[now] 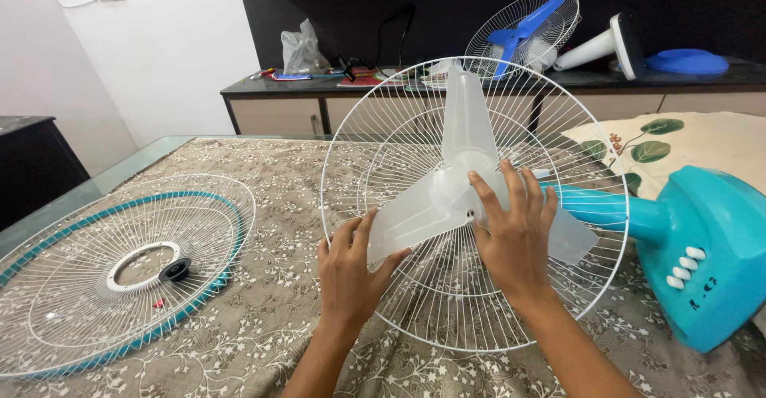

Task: The person disassembles a teal table fan on a table. They remove the outer cage, then the inner cage, unscrew the central hub nut to detach the fan blades, and finally remove the rear cage and motor housing from the fan stand.

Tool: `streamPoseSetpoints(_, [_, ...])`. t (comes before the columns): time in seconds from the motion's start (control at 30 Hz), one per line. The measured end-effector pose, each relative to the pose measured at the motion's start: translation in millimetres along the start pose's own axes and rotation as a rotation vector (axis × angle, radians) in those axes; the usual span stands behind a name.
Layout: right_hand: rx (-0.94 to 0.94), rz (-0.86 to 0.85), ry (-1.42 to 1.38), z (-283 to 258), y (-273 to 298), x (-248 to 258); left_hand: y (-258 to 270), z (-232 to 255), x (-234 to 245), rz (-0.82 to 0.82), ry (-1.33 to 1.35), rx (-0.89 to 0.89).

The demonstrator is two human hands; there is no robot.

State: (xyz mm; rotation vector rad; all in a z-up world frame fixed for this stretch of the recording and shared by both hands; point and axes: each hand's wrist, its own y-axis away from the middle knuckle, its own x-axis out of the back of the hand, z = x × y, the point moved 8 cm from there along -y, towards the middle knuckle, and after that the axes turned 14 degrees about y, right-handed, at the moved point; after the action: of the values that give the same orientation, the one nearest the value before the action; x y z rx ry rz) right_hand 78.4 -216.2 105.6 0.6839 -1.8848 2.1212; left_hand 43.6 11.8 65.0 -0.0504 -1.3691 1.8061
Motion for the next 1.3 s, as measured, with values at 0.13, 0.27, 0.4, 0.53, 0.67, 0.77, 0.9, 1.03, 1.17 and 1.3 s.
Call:
streamPoseSetpoints(0.13, [0.004,0.005,0.011,-1.3,-0.4,1.1,-0.1,0.4,0.5,0.0,0.005,0.012])
streamPoseSetpoints(0.27, [0.018,0.011,0.005,-2.3,0.1,1.8,0.3,1.5,1.9,0.01,0.015,0.003])
streamPoseSetpoints(0.4, [0.035,0.009,0.013,-3.2,1.6,0.1,-0.2,-0.7,-1.9,-0.017,0.007,0.025])
streamPoseSetpoints(0.53, [0.046,0.04,0.01,-3.8,2.5,-0.8,-0.3,-3.9,-4.8,-0.026,0.016,0.04])
streamPoseSetpoints(0.67, [0.047,0.042,0.009,-3.4,3.6,-1.1,0.9,-5.6,-6.6,-0.027,-0.002,0.036])
streamPoseSetpoints(0.77, [0.044,0.042,0.0,-3.3,3.3,-0.2,1.1,-9.8,-9.6,-0.055,-0.008,0.085])
streamPoseSetpoints(0.9, [0.044,0.046,-0.005,-3.3,2.0,4.3,-0.7,-0.7,-2.6,-0.016,-0.016,0.016])
streamPoseSetpoints(1.03, [0.041,0.067,-0.03,-2.6,1.0,11.6,-3.2,9.0,4.2,-0.029,-0.03,0.027])
streamPoseSetpoints(1.17, [0.035,0.074,-0.067,1.6,2.5,17.1,-30.9,28.1,-11.4,-0.011,-0.07,0.024])
streamPoseSetpoints(1.3, [0.032,0.075,-0.096,3.8,1.1,16.7,-65.6,48.5,-35.8,-0.022,-0.019,-0.04])
